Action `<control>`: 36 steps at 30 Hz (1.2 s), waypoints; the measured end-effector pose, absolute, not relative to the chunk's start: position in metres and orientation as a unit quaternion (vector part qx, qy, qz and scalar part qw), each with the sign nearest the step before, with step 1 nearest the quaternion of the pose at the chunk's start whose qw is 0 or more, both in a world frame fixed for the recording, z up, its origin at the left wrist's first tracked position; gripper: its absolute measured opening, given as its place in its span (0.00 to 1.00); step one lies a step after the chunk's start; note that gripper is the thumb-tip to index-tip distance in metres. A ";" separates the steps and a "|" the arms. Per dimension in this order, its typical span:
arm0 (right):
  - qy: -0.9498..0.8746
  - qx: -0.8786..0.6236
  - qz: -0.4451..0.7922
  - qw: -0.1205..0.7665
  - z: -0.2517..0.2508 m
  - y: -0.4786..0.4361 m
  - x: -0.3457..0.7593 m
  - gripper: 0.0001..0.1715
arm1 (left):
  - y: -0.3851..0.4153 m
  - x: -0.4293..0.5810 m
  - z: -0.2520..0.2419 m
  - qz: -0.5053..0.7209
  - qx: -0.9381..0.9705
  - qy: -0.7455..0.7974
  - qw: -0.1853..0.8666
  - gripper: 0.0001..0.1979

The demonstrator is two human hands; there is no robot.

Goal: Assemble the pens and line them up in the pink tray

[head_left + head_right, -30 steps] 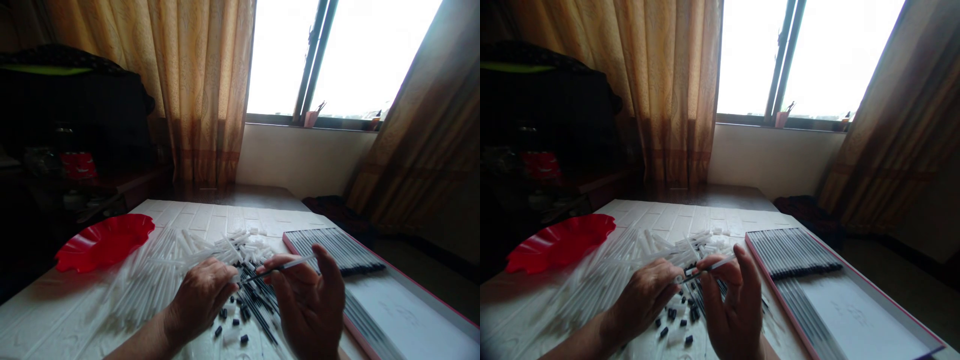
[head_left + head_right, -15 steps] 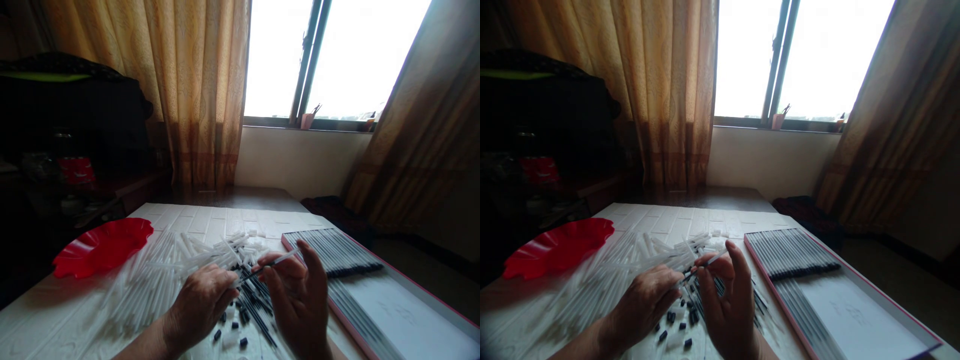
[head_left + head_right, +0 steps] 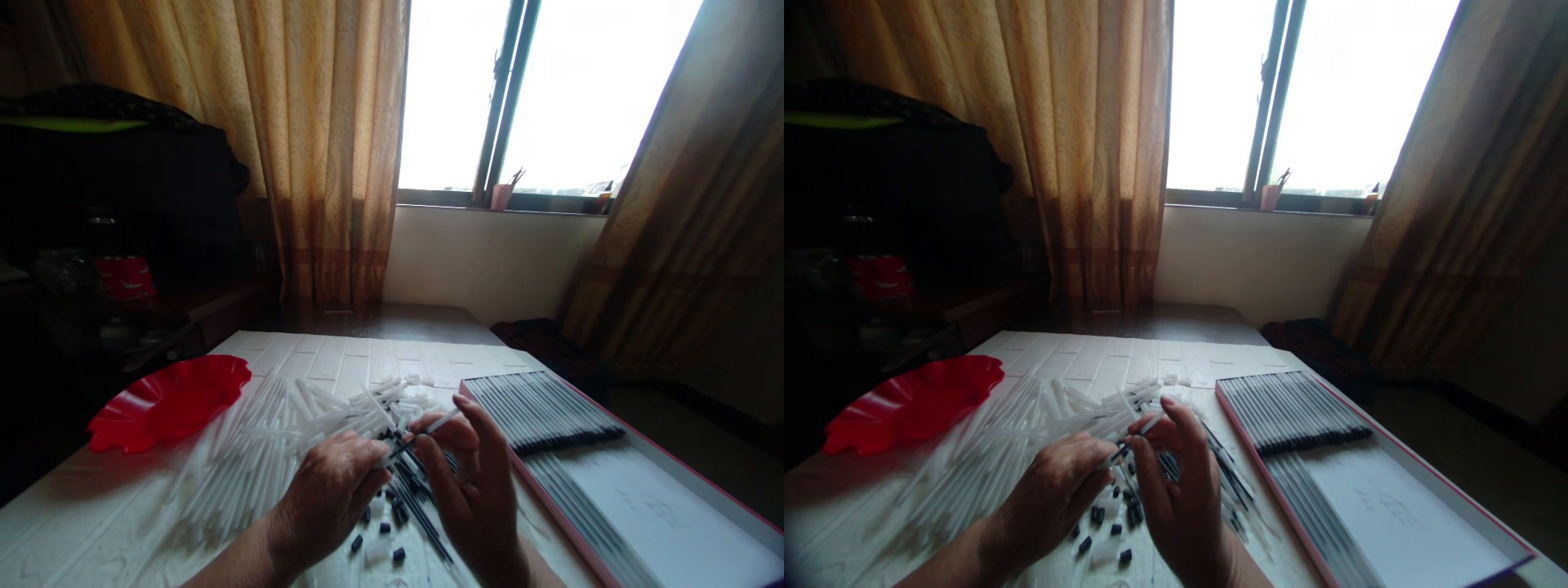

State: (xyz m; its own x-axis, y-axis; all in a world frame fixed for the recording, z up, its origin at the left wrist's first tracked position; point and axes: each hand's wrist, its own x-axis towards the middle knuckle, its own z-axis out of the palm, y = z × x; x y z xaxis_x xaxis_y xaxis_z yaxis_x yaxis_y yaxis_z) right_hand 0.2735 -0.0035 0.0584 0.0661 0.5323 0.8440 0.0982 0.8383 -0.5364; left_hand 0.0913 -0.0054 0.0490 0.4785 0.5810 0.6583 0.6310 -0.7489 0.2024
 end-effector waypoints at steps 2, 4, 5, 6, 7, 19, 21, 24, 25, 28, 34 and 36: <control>-0.694 -0.243 0.134 0.664 0.058 -0.001 0.274 0.25 | -0.005 0.091 0.048 -0.370 -0.857 -0.357 0.030 0.14; -0.731 -0.243 0.107 0.628 0.061 0.001 0.274 0.17 | -0.005 0.089 0.046 -0.372 -0.854 -0.362 0.026 0.14; -0.751 -0.240 0.099 0.607 0.063 0.001 0.274 0.14 | -0.004 0.089 0.045 -0.374 -0.852 -0.365 0.025 0.14; -0.768 -0.236 0.098 0.587 0.066 0.001 0.273 0.13 | -0.004 0.088 0.045 -0.377 -0.850 -0.368 0.023 0.14; -0.781 -0.233 0.100 0.570 0.068 0.001 0.272 0.13 | -0.003 0.087 0.044 -0.379 -0.848 -0.370 0.022 0.14; -0.888 -0.349 0.083 0.286 0.064 0.016 0.296 0.14 | 0.006 0.077 0.048 -0.403 -0.815 -0.415 -0.030 0.14; -0.914 -0.361 0.091 0.165 0.067 0.015 0.299 0.13 | 0.007 0.076 0.047 -0.403 -0.814 -0.418 -0.033 0.15; -0.930 -0.349 0.091 0.072 0.066 0.012 0.298 0.09 | 0.006 0.075 0.046 -0.399 -0.815 -0.418 -0.037 0.15; -0.932 -0.348 0.087 0.058 0.064 0.011 0.296 0.08 | 0.006 0.075 0.045 -0.396 -0.817 -0.417 -0.039 0.15; -0.933 -0.353 0.069 0.029 0.058 0.011 0.292 0.05 | 0.005 0.075 0.045 -0.387 -0.824 -0.412 -0.048 0.15; -0.926 -0.373 0.043 0.034 0.056 0.009 0.285 0.03 | 0.006 0.076 0.048 -0.373 -0.831 -0.408 -0.060 0.17; -0.924 -0.371 0.060 0.071 0.058 0.011 0.286 0.04 | 0.006 0.077 0.048 -0.372 -0.832 -0.406 -0.063 0.17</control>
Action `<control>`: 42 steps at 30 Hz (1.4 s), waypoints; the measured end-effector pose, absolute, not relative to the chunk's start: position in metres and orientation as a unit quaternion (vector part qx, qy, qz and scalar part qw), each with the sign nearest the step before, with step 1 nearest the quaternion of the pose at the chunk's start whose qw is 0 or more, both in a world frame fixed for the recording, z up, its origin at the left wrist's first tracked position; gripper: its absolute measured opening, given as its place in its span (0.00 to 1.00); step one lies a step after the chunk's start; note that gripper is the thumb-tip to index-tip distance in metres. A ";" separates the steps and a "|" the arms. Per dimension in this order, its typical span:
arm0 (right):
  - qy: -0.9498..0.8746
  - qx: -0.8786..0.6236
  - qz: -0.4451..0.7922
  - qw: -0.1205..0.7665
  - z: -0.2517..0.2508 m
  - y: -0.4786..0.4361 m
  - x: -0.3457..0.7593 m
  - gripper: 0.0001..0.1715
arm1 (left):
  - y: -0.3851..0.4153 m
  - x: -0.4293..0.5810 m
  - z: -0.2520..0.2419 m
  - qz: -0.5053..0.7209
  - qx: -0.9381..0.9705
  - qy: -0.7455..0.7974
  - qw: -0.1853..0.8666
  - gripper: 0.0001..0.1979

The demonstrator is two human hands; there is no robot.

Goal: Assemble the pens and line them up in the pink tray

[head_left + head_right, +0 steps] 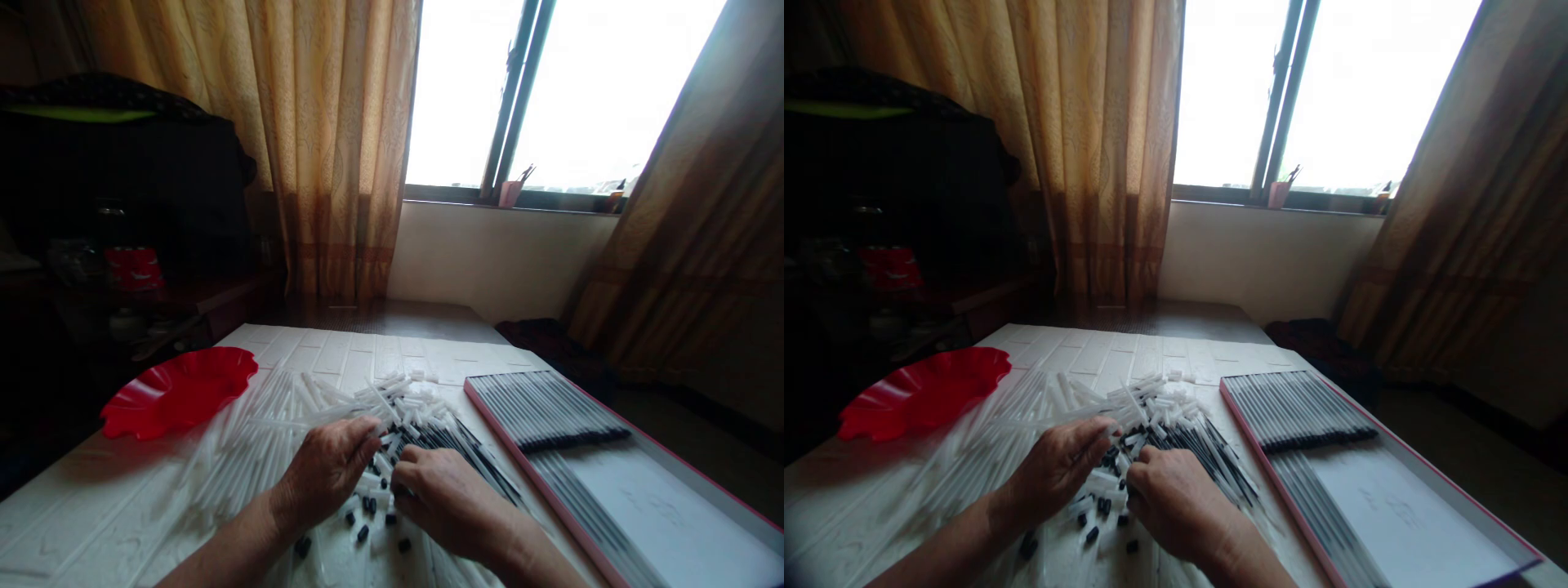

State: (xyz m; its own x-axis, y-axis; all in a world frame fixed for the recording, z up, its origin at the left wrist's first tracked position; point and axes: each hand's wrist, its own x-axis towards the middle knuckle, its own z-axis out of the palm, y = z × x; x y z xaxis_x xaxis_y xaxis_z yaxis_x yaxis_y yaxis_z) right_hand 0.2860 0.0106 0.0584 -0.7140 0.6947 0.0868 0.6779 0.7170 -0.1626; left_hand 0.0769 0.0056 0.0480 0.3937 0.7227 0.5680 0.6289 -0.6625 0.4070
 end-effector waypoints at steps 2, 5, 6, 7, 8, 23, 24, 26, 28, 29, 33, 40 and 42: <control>-0.910 -0.384 0.094 0.127 0.060 0.014 0.288 0.04 | 0.005 0.077 0.047 0.373 0.833 0.403 0.067 0.16; -0.875 -0.400 0.148 0.230 0.060 0.021 0.293 0.06 | 0.004 0.077 0.046 0.377 0.835 0.395 0.070 0.14; -0.863 -0.395 0.162 0.269 0.059 0.023 0.294 0.06 | 0.004 0.077 0.045 0.377 0.837 0.391 0.071 0.14; -0.854 -0.383 0.173 0.308 0.057 0.025 0.295 0.06 | 0.004 0.077 0.045 0.376 0.839 0.387 0.072 0.13; -0.844 -0.368 0.183 0.343 0.056 0.027 0.295 0.05 | 0.004 0.078 0.045 0.373 0.842 0.383 0.073 0.13; -0.812 -0.312 0.201 0.450 0.054 0.027 0.289 0.05 | 0.002 0.079 0.045 0.356 0.853 0.374 0.068 0.14; -0.812 -0.313 0.202 0.450 0.054 0.027 0.289 0.05 | 0.002 0.079 0.046 0.355 0.854 0.375 0.070 0.14; -0.812 -0.313 0.202 0.449 0.055 0.026 0.289 0.05 | 0.002 0.080 0.047 0.352 0.854 0.377 0.073 0.13; -0.814 -0.308 0.205 0.448 0.056 0.025 0.289 0.05 | 0.002 0.081 0.048 0.350 0.853 0.379 0.075 0.14; -0.816 -0.304 0.207 0.446 0.057 0.024 0.289 0.05 | 0.002 0.081 0.048 0.350 0.853 0.381 0.075 0.14; -0.822 -0.299 0.208 0.439 0.058 0.024 0.289 0.06 | 0.001 0.081 0.047 0.347 0.851 0.386 0.076 0.15; -0.823 -0.293 0.191 0.448 0.055 0.025 0.287 0.05 | 0.000 0.081 0.047 0.344 0.852 0.387 0.075 0.15; -0.822 -0.288 0.186 0.455 0.055 0.025 0.286 0.05 | 0.000 0.081 0.046 0.342 0.854 0.385 0.075 0.14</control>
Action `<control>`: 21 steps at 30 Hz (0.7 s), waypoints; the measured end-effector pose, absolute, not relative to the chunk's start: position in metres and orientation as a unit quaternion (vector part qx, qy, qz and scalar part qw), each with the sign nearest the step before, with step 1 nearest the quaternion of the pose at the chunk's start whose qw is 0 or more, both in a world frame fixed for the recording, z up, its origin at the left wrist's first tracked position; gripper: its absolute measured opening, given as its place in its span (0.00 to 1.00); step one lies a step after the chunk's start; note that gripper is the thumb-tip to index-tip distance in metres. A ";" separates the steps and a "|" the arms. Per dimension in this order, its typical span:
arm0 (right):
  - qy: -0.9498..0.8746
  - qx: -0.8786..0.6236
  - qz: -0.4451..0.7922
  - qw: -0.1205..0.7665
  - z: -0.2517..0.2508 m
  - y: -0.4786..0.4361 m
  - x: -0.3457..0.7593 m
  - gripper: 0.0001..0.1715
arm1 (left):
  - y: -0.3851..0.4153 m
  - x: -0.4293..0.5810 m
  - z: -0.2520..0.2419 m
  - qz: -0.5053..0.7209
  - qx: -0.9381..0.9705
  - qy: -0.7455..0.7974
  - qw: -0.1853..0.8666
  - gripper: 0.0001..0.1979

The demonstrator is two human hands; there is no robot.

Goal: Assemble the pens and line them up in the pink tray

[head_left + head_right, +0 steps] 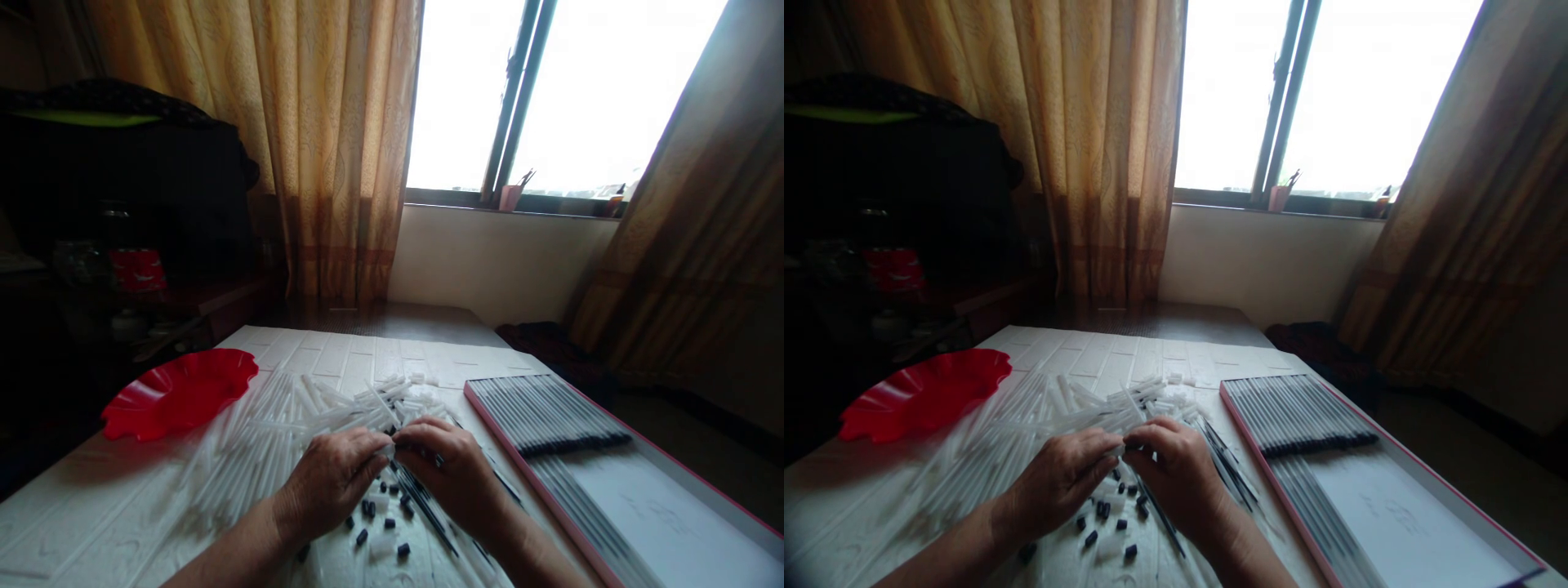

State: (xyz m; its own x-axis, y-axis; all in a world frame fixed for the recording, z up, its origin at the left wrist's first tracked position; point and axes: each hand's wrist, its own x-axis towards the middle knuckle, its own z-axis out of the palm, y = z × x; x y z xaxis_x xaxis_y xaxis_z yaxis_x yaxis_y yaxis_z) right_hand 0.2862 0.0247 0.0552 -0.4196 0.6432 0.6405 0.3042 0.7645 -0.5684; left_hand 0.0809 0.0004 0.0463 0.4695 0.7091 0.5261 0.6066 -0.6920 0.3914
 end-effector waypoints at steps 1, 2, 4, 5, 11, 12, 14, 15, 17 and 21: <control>-0.822 -0.286 0.186 0.456 0.055 0.024 0.286 0.05 | 0.000 0.081 0.046 0.341 0.855 0.384 0.075 0.14; -0.822 -0.286 0.186 0.455 0.056 0.024 0.286 0.05 | 0.000 0.081 0.046 0.340 0.855 0.383 0.075 0.14; -0.825 -0.286 0.189 0.450 0.056 0.024 0.287 0.06 | 0.000 0.081 0.045 0.340 0.856 0.381 0.075 0.14; -0.827 -0.285 0.189 0.447 0.057 0.023 0.287 0.06 | 0.000 0.081 0.045 0.341 0.856 0.380 0.075 0.14; -0.838 -0.287 0.162 0.436 0.057 0.024 0.288 0.09 | 0.000 0.081 0.046 0.339 0.861 0.372 0.077 0.13; -0.839 -0.292 0.156 0.432 0.057 0.024 0.288 0.10 | 0.000 0.081 0.046 0.338 0.861 0.372 0.076 0.13; -0.845 -0.300 0.140 0.420 0.056 0.023 0.289 0.13 | 0.000 0.081 0.046 0.335 0.862 0.374 0.070 0.13; -0.849 -0.306 0.124 0.412 0.056 0.023 0.289 0.16 | 0.000 0.081 0.046 0.332 0.863 0.375 0.067 0.13; -0.858 -0.322 0.077 0.392 0.054 0.022 0.289 0.23 | -0.002 0.082 0.045 0.322 0.867 0.375 0.063 0.13; -0.864 -0.361 0.014 0.351 0.048 0.020 0.286 0.32 | -0.004 0.085 0.043 0.307 0.873 0.375 0.054 0.16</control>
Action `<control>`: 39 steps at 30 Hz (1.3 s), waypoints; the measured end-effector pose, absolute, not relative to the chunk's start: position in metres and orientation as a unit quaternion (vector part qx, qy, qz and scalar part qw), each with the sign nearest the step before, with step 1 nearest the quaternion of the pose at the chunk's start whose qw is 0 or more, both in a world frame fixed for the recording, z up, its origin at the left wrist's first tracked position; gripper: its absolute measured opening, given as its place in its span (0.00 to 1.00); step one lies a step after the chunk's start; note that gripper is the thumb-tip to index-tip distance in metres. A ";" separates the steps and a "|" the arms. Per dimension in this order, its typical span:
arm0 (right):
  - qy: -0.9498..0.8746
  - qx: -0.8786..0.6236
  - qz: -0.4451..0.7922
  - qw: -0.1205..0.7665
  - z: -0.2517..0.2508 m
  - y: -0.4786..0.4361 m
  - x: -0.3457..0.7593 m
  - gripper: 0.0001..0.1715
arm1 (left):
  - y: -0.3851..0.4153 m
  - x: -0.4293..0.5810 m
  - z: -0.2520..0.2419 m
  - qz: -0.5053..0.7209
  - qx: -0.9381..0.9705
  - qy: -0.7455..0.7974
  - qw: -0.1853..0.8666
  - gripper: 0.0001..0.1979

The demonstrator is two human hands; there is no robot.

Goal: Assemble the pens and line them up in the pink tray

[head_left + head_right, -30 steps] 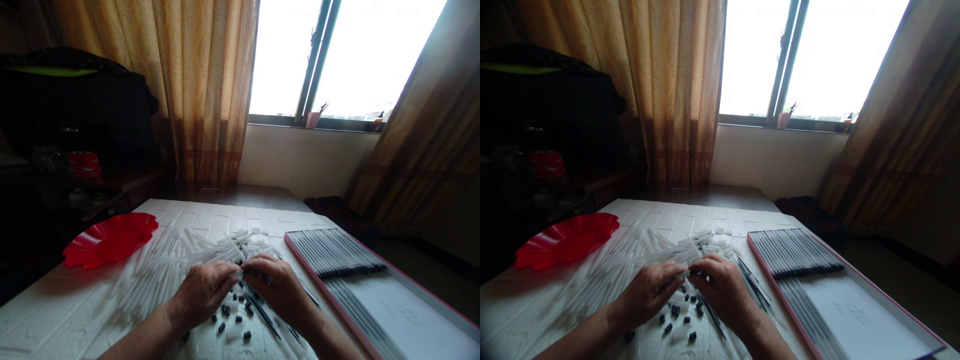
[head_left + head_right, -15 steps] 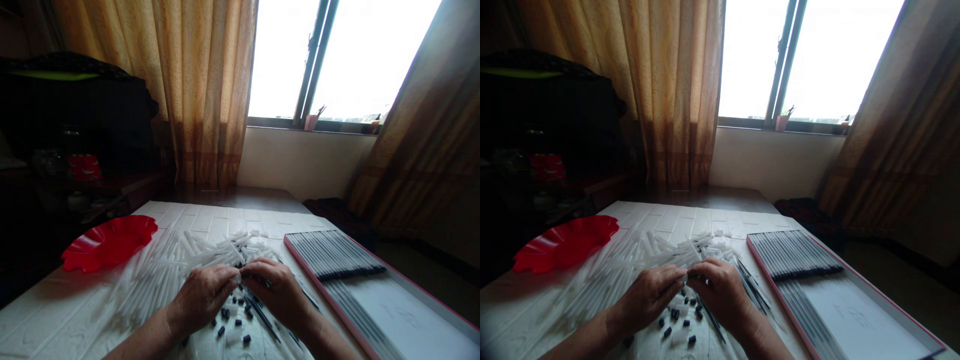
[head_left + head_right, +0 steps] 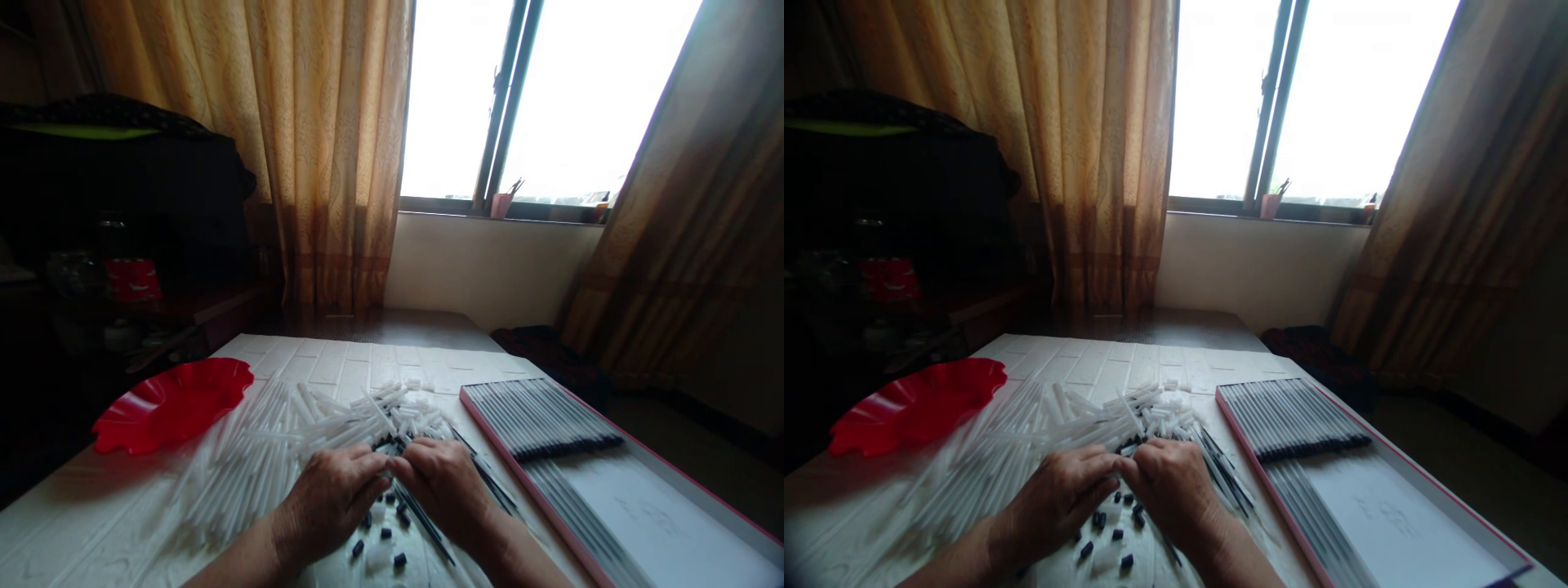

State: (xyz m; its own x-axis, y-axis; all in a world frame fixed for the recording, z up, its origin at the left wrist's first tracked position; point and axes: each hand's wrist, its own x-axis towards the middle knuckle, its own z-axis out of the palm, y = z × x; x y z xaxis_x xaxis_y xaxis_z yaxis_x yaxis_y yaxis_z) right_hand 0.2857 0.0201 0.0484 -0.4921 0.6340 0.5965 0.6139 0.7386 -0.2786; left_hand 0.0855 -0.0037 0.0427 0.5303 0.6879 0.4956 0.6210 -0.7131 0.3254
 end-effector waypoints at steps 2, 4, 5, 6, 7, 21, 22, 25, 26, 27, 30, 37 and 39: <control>-0.864 -0.368 0.024 0.342 0.047 0.020 0.284 0.32 | -0.004 0.087 0.042 0.306 0.873 0.376 0.051 0.16; -0.865 -0.369 0.034 0.339 0.049 0.021 0.285 0.31 | -0.004 0.087 0.042 0.308 0.872 0.376 0.051 0.15; -0.864 -0.369 0.038 0.340 0.051 0.020 0.285 0.30 | -0.004 0.087 0.043 0.311 0.871 0.376 0.052 0.14; -0.863 -0.367 0.052 0.343 0.054 0.020 0.287 0.27 | -0.003 0.086 0.043 0.314 0.870 0.376 0.053 0.13; -0.863 -0.362 0.073 0.346 0.056 0.019 0.288 0.22 | -0.003 0.086 0.044 0.317 0.868 0.377 0.055 0.13; -0.881 -0.346 0.071 0.315 0.053 0.018 0.291 0.12 | -0.001 0.083 0.044 0.305 0.867 0.387 0.074 0.11; -0.882 -0.350 0.060 0.311 0.053 0.018 0.291 0.15 | -0.001 0.084 0.044 0.302 0.868 0.386 0.074 0.11; -0.879 -0.367 0.041 0.300 0.052 0.018 0.289 0.21 | -0.003 0.084 0.044 0.298 0.871 0.383 0.075 0.12; -0.878 -0.373 0.039 0.296 0.052 0.018 0.288 0.22 | -0.003 0.084 0.044 0.297 0.871 0.383 0.075 0.12; -0.878 -0.377 0.040 0.292 0.053 0.018 0.288 0.22 | -0.003 0.084 0.044 0.297 0.871 0.383 0.076 0.12; -0.878 -0.376 0.060 0.289 0.056 0.017 0.288 0.19 | -0.003 0.084 0.044 0.299 0.870 0.384 0.077 0.12; -0.888 -0.318 0.080 0.324 0.059 0.017 0.292 0.07 | 0.000 0.080 0.043 0.309 0.863 0.394 0.072 0.11; -0.888 -0.319 0.072 0.324 0.057 0.018 0.293 0.08 | 0.001 0.080 0.043 0.307 0.863 0.395 0.073 0.11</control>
State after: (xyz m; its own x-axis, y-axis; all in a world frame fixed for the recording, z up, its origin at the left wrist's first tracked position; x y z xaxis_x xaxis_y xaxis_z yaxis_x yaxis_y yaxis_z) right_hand 0.2926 0.0178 0.0568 -0.5863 0.6137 0.5288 0.5199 0.7857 -0.3353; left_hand 0.0798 0.0006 0.0429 0.4997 0.7256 0.4731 0.6361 -0.6781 0.3681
